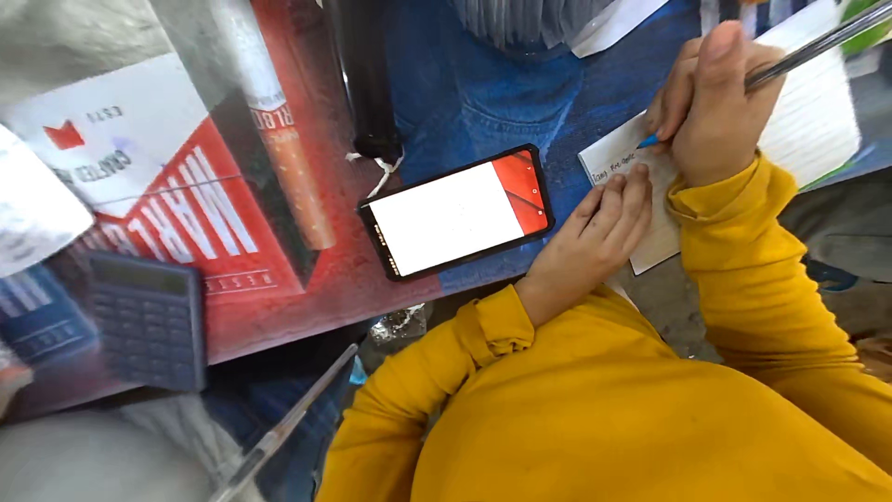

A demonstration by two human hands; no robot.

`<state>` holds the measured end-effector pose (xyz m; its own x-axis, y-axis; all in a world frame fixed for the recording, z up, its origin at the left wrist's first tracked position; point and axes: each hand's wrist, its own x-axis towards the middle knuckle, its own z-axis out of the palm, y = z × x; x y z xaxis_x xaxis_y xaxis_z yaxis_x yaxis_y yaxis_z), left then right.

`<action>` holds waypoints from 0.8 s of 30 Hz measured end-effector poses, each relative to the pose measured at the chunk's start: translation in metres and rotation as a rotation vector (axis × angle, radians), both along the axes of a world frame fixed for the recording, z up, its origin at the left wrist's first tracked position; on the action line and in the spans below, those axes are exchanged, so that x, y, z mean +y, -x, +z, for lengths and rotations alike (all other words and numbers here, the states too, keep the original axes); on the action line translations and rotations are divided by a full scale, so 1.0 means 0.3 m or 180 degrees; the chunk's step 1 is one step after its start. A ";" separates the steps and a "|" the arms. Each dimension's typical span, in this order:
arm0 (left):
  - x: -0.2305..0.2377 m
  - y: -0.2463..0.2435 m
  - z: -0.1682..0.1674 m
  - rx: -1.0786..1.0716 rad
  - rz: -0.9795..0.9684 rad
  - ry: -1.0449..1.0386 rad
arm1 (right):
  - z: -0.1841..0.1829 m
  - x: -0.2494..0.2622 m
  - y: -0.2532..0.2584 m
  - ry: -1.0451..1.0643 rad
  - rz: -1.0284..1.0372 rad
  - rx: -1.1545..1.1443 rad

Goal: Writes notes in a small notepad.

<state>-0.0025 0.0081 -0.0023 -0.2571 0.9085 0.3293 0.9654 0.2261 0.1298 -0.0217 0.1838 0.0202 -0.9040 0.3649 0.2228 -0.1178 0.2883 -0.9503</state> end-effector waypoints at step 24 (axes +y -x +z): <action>-0.195 -0.022 0.059 -0.1226 0.0262 -0.0831 | -0.021 0.049 0.020 0.0060 0.0355 0.0106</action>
<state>0.0042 -0.0505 0.0153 -0.4732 0.7795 0.4106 0.8160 0.2121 0.5377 -0.0278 0.1985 0.0138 -0.9314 0.2669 0.2473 -0.1796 0.2538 -0.9504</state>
